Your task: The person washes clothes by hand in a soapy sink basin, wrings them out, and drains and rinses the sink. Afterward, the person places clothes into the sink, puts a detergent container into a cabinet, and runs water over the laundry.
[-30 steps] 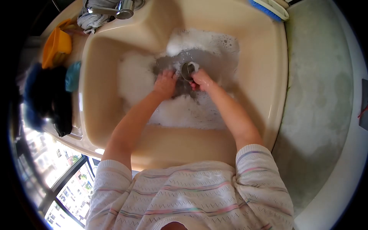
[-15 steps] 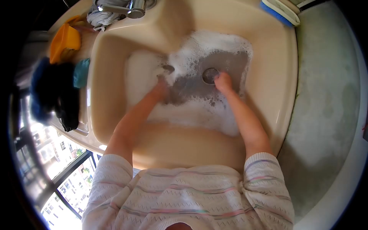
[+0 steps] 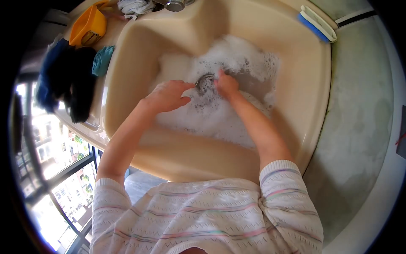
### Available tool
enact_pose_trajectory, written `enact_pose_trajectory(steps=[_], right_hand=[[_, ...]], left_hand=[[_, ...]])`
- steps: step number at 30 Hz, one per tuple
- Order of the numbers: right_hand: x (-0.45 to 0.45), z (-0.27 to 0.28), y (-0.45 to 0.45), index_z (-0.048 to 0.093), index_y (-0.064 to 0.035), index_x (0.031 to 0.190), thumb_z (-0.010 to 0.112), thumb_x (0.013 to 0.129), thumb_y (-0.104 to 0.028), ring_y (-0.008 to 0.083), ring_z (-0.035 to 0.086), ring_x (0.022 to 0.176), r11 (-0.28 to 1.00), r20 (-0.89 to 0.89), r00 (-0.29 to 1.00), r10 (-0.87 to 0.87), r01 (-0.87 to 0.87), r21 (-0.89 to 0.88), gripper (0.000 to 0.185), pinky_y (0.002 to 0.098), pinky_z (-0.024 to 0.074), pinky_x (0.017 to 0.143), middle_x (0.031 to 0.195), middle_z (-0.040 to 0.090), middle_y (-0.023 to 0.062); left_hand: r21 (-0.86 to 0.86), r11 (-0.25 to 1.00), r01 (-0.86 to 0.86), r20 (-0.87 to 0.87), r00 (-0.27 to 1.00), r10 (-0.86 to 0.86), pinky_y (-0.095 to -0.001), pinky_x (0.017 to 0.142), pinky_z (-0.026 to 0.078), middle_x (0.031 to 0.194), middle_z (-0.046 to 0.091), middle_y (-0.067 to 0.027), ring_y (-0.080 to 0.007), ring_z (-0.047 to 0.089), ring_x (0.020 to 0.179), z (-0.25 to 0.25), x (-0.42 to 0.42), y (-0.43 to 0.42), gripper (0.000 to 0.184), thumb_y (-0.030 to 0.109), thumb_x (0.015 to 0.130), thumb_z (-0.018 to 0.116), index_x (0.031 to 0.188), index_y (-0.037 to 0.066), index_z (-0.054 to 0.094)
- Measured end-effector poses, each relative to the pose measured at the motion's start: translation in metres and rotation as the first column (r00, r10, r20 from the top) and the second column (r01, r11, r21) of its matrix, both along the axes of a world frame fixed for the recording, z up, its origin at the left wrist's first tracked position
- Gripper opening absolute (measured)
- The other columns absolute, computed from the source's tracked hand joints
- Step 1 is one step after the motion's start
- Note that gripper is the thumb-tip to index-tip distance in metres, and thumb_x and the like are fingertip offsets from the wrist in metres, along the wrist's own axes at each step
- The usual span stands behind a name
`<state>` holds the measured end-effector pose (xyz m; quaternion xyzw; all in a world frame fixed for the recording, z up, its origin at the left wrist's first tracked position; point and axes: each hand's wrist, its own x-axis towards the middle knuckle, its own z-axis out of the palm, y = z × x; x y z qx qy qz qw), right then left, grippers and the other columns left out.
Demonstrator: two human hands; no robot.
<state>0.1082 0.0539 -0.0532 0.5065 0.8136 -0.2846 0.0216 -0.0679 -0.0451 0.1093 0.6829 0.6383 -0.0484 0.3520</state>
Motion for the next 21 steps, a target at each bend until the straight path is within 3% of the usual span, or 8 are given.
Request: enact_pose_trajectory(steps=[5,14,20,21], right_hand=[[0.007,-0.030,-0.004,0.057,-0.0013,0.090,0.045,0.077,-0.012,0.0376,0.060,0.079,0.980,-0.008,0.991,0.135,-0.132,0.146,0.020,0.0450,0.0470,0.072,0.083,0.062,0.0202],[-0.008,-0.006,0.023,0.063,-0.0032,0.089,0.042,0.078,-0.008,0.0336,0.061,0.087,0.967,0.329,0.916,0.230,-0.254,0.031,0.024,0.0417,0.0488,0.073,0.091,0.062,0.0183],[-0.009,-0.006,0.018,0.061,-0.0024,0.083,0.041,0.079,-0.006,0.0332,0.061,0.084,0.972,0.230,0.960,0.159,-0.194,0.137,0.020,0.0419,0.0490,0.071,0.087,0.062,0.0184],[-0.003,-0.014,0.016,0.060,-0.0027,0.084,0.041,0.079,-0.006,0.0333,0.061,0.082,0.932,0.238,0.925,0.298,-0.335,0.137,0.019,0.0424,0.0487,0.071,0.085,0.062,0.0182]], left_hand=[[0.045,0.997,-0.058,0.041,0.998,0.057,-0.0395,0.085,0.042,0.107,0.056,-0.0147,-0.0309,0.053,0.097,0.021,-0.006,-0.012,0.041,0.023,0.080,0.056,0.119,0.010,0.050],[-0.046,0.997,-0.063,0.056,0.996,0.066,-0.0398,0.087,0.041,0.104,0.057,-0.0142,-0.0308,0.052,0.099,-0.009,-0.013,-0.014,0.042,0.023,0.080,0.056,0.119,0.009,0.050],[-0.060,0.995,-0.078,0.073,0.994,0.082,-0.0393,0.088,0.041,0.108,0.057,-0.0135,-0.0301,0.051,0.102,-0.007,-0.014,-0.011,0.042,0.022,0.080,0.056,0.119,0.009,0.050],[-0.071,0.994,-0.087,0.074,0.993,0.092,-0.0392,0.088,0.041,0.109,0.056,-0.0134,-0.0301,0.050,0.103,-0.006,-0.013,-0.010,0.042,0.022,0.080,0.056,0.119,0.009,0.050]])
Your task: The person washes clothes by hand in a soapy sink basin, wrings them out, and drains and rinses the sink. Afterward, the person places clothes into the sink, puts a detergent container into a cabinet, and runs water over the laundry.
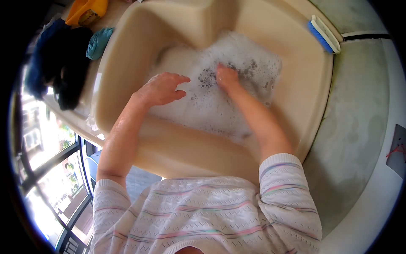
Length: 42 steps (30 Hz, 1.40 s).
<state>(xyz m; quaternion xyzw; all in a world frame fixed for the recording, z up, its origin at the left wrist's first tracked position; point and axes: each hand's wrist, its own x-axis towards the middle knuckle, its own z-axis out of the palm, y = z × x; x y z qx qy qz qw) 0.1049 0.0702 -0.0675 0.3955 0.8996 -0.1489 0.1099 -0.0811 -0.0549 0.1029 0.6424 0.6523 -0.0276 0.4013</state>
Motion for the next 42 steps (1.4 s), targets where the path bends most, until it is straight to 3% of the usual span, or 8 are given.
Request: enact_pose_trajectory(steps=[12,22,28,31,33,35,37,42], right_hand=[[0.052,0.026,0.087,0.049,-0.0130,0.115,0.049,0.082,-0.023,0.0254,0.043,0.115,0.957,0.085,0.995,0.054,-0.076,0.280,0.035,0.0491,0.0291,0.094,0.123,0.047,0.0075],[0.145,0.038,0.012,0.032,0.0109,0.127,0.043,0.079,-0.016,0.0427,0.025,0.125,0.955,0.773,0.600,0.204,-0.294,-0.024,0.055,0.0532,0.0158,0.103,0.134,0.028,0.0295],[0.116,0.065,-0.126,0.052,0.0051,0.114,0.051,0.076,-0.018,0.0403,0.033,0.121,0.907,0.708,0.567,0.420,-0.265,-0.326,0.045,0.0514,0.0242,0.101,0.127,0.040,0.0261],[0.083,0.076,-0.101,0.056,-0.0045,0.112,0.055,0.077,-0.022,0.0270,0.048,0.111,0.736,0.243,0.932,0.269,-0.036,-0.676,0.039,0.0418,0.0392,0.091,0.118,0.053,0.0156],[0.095,0.027,-0.035,0.063,-0.0102,0.101,0.061,0.075,-0.029,0.0231,0.058,0.095,0.701,-0.126,0.705,0.698,-0.708,-0.083,0.032,0.0357,0.0468,0.078,0.108,0.060,0.0099],[0.089,0.034,0.023,0.061,-0.0075,0.101,0.056,0.078,-0.028,0.0292,0.060,0.087,0.767,-0.048,0.961,-0.273,0.188,-0.614,0.031,0.0355,0.0479,0.075,0.101,0.062,0.0135],[0.118,-0.023,0.089,0.062,-0.0037,0.098,0.056,0.076,-0.028,0.0307,0.061,0.085,0.991,0.329,0.939,0.099,-0.063,-0.117,0.033,0.0384,0.0480,0.074,0.100,0.062,0.0160],[0.135,-0.013,0.028,0.063,-0.0014,0.088,0.058,0.072,-0.027,0.0333,0.060,0.084,0.975,0.433,0.884,0.174,-0.092,-0.205,0.031,0.0420,0.0472,0.074,0.093,0.062,0.0190]], left_hand=[[-0.042,0.999,-0.021,-0.010,1.000,0.021,-0.0389,0.092,0.041,0.114,0.055,-0.0112,-0.0279,0.050,0.108,0.001,-0.003,0.002,0.042,0.023,0.081,0.055,0.121,0.011,0.049],[0.000,1.000,-0.008,-0.018,1.000,0.008,-0.0393,0.088,0.042,0.108,0.058,-0.0124,-0.0302,0.052,0.102,-0.011,-0.005,-0.002,0.041,0.021,0.081,0.056,0.119,0.010,0.050],[0.002,1.000,0.002,-0.063,0.998,-0.002,-0.0382,0.090,0.042,0.112,0.056,-0.0101,-0.0277,0.051,0.105,-0.001,-0.001,-0.002,0.041,0.019,0.081,0.056,0.120,0.010,0.050],[0.056,0.998,0.003,-0.065,0.998,0.001,-0.0381,0.089,0.042,0.109,0.058,-0.0119,-0.0294,0.053,0.102,-0.003,-0.003,-0.004,0.040,0.020,0.081,0.056,0.119,0.010,0.050],[0.033,0.999,-0.013,-0.059,0.998,0.015,-0.0378,0.089,0.042,0.109,0.058,-0.0120,-0.0293,0.053,0.102,-0.004,-0.007,-0.002,0.040,0.020,0.080,0.056,0.119,0.011,0.051],[0.051,0.999,-0.016,-0.045,0.999,0.019,-0.0376,0.089,0.042,0.109,0.058,-0.0121,-0.0290,0.053,0.102,-0.010,-0.010,-0.002,0.040,0.019,0.080,0.056,0.119,0.011,0.051],[0.056,0.998,-0.024,-0.036,0.999,0.027,-0.0375,0.088,0.043,0.109,0.058,-0.0123,-0.0289,0.053,0.102,-0.015,-0.013,-0.003,0.040,0.019,0.080,0.056,0.119,0.010,0.051],[0.056,0.998,-0.037,-0.031,0.999,0.039,-0.0379,0.087,0.043,0.107,0.058,-0.0131,-0.0290,0.053,0.100,-0.005,-0.018,-0.004,0.039,0.018,0.080,0.056,0.118,0.010,0.052]])
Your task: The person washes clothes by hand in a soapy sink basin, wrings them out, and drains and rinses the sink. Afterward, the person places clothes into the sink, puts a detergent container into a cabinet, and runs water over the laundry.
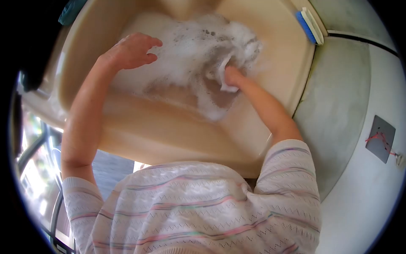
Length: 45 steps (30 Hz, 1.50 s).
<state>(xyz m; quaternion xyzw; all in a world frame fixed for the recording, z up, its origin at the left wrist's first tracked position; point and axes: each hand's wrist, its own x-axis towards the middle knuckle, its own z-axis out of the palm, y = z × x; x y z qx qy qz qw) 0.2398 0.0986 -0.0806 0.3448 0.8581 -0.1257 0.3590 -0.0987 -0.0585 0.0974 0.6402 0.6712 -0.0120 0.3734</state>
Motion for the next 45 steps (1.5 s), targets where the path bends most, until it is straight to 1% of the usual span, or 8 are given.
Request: enact_pose_trajectory(steps=[8,13,18,25,30,38,41,45], right_hand=[[0.026,0.085,0.071,0.049,-0.0060,0.119,0.045,0.082,-0.044,0.0346,0.030,0.125,0.874,0.285,0.906,0.312,-0.391,0.288,0.054,0.0583,0.0191,0.097,0.128,0.042,0.0168],[0.037,0.084,-0.067,0.041,0.0049,0.124,0.043,0.081,-0.049,0.0404,0.018,0.130,0.842,0.386,0.760,0.523,-0.532,-0.093,0.069,0.0577,0.0144,0.100,0.137,0.027,0.0250],[0.064,0.087,-0.153,0.048,-0.0074,0.121,0.050,0.078,-0.039,0.0357,0.029,0.125,0.844,0.033,0.910,0.412,-0.368,-0.391,0.053,0.0563,0.0166,0.100,0.130,0.041,0.0166],[0.056,0.041,0.031,0.059,-0.0109,0.107,0.049,0.077,-0.035,0.0307,0.039,0.116,0.869,-0.028,0.874,0.485,-0.478,0.129,0.039,0.0513,0.0290,0.085,0.114,0.055,0.0090],[0.034,0.074,-0.023,0.054,-0.0021,0.114,0.046,0.079,-0.043,0.0365,0.027,0.124,0.794,0.331,0.817,0.473,-0.558,0.242,0.054,0.0509,0.0232,0.095,0.128,0.042,0.0177],[0.020,0.061,-0.010,0.038,0.0049,0.126,0.042,0.083,-0.033,0.0357,0.028,0.125,0.912,0.552,0.729,0.406,-0.362,-0.192,0.057,0.0501,0.0176,0.101,0.132,0.033,0.0267],[0.044,0.022,-0.010,0.039,0.0106,0.122,0.039,0.083,-0.024,0.0373,0.027,0.125,0.881,0.313,0.901,0.299,-0.388,0.273,0.052,0.0503,0.0173,0.102,0.132,0.032,0.0279],[0.050,0.015,-0.119,0.041,0.0172,0.116,0.040,0.081,-0.017,0.0428,0.024,0.125,0.899,0.150,0.943,0.297,-0.329,0.290,0.049,0.0540,0.0159,0.102,0.132,0.030,0.0309]], left_hand=[[0.039,0.999,0.023,-0.016,1.000,-0.022,-0.0389,0.087,0.043,0.106,0.058,-0.0126,-0.0289,0.053,0.100,-0.014,-0.009,-0.003,0.040,0.016,0.078,0.055,0.117,0.009,0.052],[0.010,1.000,0.007,-0.019,1.000,-0.007,-0.0388,0.089,0.042,0.108,0.058,-0.0110,-0.0278,0.052,0.103,-0.008,-0.011,-0.005,0.040,0.016,0.079,0.055,0.118,0.010,0.051],[-0.070,0.998,-0.002,-0.051,0.999,-0.002,-0.0384,0.091,0.042,0.110,0.058,-0.0090,-0.0266,0.052,0.105,0.007,0.001,0.001,0.039,0.016,0.080,0.055,0.119,0.010,0.051],[-0.047,0.999,-0.003,-0.079,0.997,0.000,-0.0377,0.091,0.042,0.112,0.056,-0.0103,-0.0270,0.051,0.106,0.014,0.006,0.004,0.039,0.015,0.080,0.055,0.119,0.009,0.051],[0.034,0.999,-0.025,-0.042,0.999,0.026,-0.0376,0.091,0.041,0.114,0.055,-0.0107,-0.0273,0.050,0.107,0.013,0.004,-0.002,0.038,0.015,0.080,0.054,0.118,0.009,0.052],[0.021,1.000,-0.023,-0.043,0.999,0.023,-0.0378,0.092,0.041,0.117,0.053,-0.0077,-0.0269,0.049,0.109,0.015,0.007,0.002,0.039,0.014,0.080,0.054,0.118,0.009,0.051],[0.002,0.999,-0.049,-0.063,0.997,0.049,-0.0378,0.091,0.041,0.116,0.054,-0.0079,-0.0268,0.049,0.109,0.014,0.008,0.000,0.039,0.015,0.080,0.054,0.119,0.009,0.051],[0.048,0.997,-0.055,-0.036,0.998,0.056,-0.0380,0.091,0.041,0.116,0.054,-0.0084,-0.0267,0.049,0.109,0.013,0.009,0.003,0.039,0.017,0.081,0.055,0.119,0.008,0.051]])
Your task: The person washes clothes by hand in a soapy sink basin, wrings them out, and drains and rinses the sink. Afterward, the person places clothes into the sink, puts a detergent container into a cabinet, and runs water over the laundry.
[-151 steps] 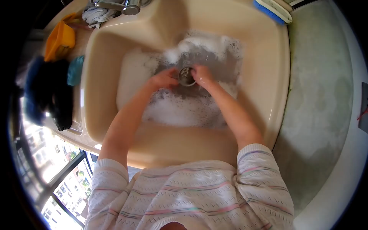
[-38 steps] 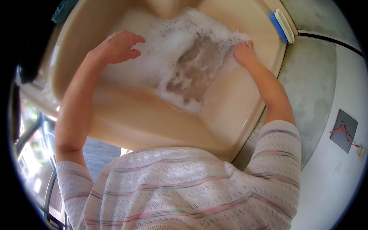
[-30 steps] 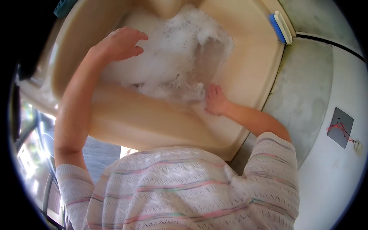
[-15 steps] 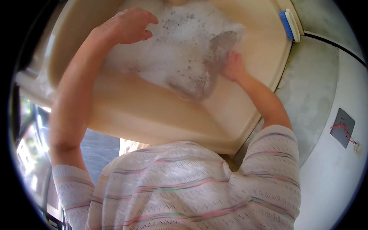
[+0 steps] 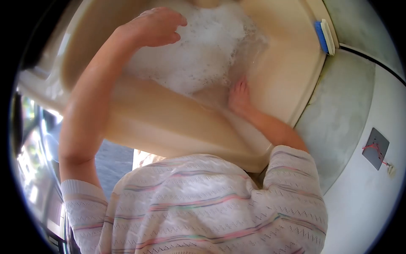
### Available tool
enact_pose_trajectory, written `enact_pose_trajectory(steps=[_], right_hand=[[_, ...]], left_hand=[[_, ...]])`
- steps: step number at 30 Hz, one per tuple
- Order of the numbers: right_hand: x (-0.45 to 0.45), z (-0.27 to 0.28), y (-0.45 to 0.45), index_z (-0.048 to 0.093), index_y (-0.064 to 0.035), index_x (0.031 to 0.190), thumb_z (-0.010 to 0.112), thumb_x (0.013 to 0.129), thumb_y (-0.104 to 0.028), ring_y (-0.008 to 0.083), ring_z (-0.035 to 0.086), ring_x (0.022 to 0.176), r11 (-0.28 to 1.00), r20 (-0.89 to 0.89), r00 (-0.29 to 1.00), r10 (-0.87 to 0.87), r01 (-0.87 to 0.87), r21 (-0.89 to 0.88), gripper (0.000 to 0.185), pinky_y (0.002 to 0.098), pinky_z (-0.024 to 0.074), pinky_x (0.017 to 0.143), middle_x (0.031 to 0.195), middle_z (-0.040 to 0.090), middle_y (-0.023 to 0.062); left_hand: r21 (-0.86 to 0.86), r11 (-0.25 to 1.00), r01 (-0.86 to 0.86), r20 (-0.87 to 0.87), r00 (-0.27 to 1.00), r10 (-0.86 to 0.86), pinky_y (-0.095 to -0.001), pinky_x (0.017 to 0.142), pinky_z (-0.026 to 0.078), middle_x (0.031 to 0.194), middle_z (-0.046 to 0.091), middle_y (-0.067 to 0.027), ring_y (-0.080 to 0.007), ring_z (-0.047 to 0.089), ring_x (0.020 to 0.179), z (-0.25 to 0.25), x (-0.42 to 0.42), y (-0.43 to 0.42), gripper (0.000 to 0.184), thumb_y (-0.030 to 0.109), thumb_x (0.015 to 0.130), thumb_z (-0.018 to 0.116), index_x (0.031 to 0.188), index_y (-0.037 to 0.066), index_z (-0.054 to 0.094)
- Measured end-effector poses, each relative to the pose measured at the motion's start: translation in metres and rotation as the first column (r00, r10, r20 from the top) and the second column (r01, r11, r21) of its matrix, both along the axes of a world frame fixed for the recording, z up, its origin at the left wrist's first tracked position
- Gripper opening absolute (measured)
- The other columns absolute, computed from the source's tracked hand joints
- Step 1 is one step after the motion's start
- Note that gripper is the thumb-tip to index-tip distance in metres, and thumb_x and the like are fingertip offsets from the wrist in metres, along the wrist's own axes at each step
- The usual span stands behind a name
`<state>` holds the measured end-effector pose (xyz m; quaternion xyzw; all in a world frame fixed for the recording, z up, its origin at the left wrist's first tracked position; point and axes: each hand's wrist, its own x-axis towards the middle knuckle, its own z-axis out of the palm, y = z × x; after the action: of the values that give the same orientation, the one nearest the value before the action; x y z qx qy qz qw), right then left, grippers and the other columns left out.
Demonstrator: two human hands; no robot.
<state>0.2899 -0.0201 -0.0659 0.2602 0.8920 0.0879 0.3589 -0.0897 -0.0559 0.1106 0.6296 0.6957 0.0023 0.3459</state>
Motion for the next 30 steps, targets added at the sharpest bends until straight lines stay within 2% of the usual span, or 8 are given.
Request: enact_pose_trajectory(steps=[6,11,14,19,23,25,28,30], right_hand=[[-0.105,0.027,-0.035,0.048,0.0037,0.115,0.050,0.079,-0.018,0.0343,0.037,0.116,0.870,-0.290,0.955,-0.059,-0.093,-0.483,0.043,0.0463,0.0263,0.098,0.121,0.045,0.0196],[-0.194,-0.011,0.014,0.059,-0.0057,0.092,0.054,0.081,-0.015,0.0234,0.055,0.085,0.818,-0.765,0.550,-0.334,-0.233,-0.525,0.016,0.0339,0.0458,0.075,0.090,0.060,0.0063],[-0.140,-0.010,0.071,0.060,-0.0071,0.088,0.049,0.083,-0.021,0.0315,0.057,0.072,0.913,-0.837,0.369,-0.405,0.108,-0.394,0.018,0.0379,0.0470,0.065,0.080,0.060,0.0156],[-0.055,-0.017,0.100,0.058,-0.0043,0.099,0.044,0.086,-0.031,0.0369,0.057,0.090,0.703,-0.491,0.551,-0.674,0.683,-0.199,0.033,0.0434,0.0447,0.075,0.095,0.060,0.0204],[-0.099,-0.044,0.006,0.049,-0.0054,0.117,0.052,0.084,-0.029,0.0323,0.058,0.092,0.765,-0.697,0.336,-0.634,0.141,-0.628,0.041,0.0412,0.0440,0.080,0.093,0.061,0.0173],[-0.149,-0.055,-0.006,0.051,-0.0045,0.112,0.054,0.084,-0.025,0.0267,0.060,0.086,0.181,-0.175,0.157,-0.972,0.021,-0.983,0.035,0.0376,0.0468,0.074,0.089,0.061,0.0128],[-0.214,0.005,0.018,0.055,-0.0059,0.103,0.052,0.085,-0.025,0.0169,0.060,0.081,-0.501,0.465,0.194,-0.864,-0.229,-0.834,0.026,0.0308,0.0487,0.068,0.090,0.062,0.0089],[-0.201,0.035,0.047,0.055,-0.0031,0.095,0.049,0.086,-0.016,0.0174,0.061,0.064,-0.287,0.287,-0.013,-0.958,0.011,-0.958,0.017,0.0293,0.0487,0.051,0.080,0.061,0.0096]], left_hand=[[0.085,0.993,0.078,-0.065,0.995,-0.072,-0.0385,0.090,0.041,0.114,0.055,-0.0102,-0.0267,0.049,0.108,-0.011,-0.006,0.000,0.039,0.016,0.081,0.056,0.118,0.008,0.051],[-0.051,0.995,0.083,-0.039,0.996,-0.085,-0.0386,0.090,0.042,0.111,0.056,-0.0110,-0.0267,0.051,0.106,-0.013,-0.011,0.003,0.040,0.017,0.081,0.055,0.119,0.009,0.051],[-0.013,0.998,0.056,0.007,0.998,-0.056,-0.0387,0.088,0.043,0.106,0.058,-0.0106,-0.0266,0.053,0.102,-0.017,-0.012,0.005,0.040,0.017,0.080,0.054,0.119,0.009,0.051],[-0.023,0.999,0.034,-0.042,0.999,-0.035,-0.0385,0.087,0.044,0.099,0.061,-0.0094,-0.0256,0.055,0.097,-0.010,-0.016,0.005,0.040,0.018,0.080,0.053,0.120,0.010,0.050],[-0.047,0.999,-0.008,-0.056,0.998,0.006,-0.0382,0.088,0.044,0.099,0.061,-0.0091,-0.0257,0.055,0.098,-0.006,-0.023,0.006,0.041,0.019,0.081,0.053,0.121,0.011,0.049],[-0.002,1.000,-0.007,-0.061,0.998,0.007,-0.0381,0.088,0.043,0.099,0.061,-0.0093,-0.0258,0.055,0.098,-0.012,-0.024,0.003,0.041,0.019,0.081,0.054,0.121,0.011,0.049],[0.082,0.997,-0.013,-0.075,0.997,0.020,-0.0378,0.087,0.043,0.100,0.061,-0.0099,-0.0261,0.055,0.099,-0.025,-0.029,-0.001,0.041,0.020,0.081,0.054,0.121,0.011,0.049],[0.086,0.995,-0.043,-0.066,0.997,0.048,-0.0378,0.087,0.044,0.102,0.060,-0.0102,-0.0267,0.054,0.100,-0.024,-0.029,-0.001,0.042,0.021,0.080,0.054,0.120,0.011,0.050]])
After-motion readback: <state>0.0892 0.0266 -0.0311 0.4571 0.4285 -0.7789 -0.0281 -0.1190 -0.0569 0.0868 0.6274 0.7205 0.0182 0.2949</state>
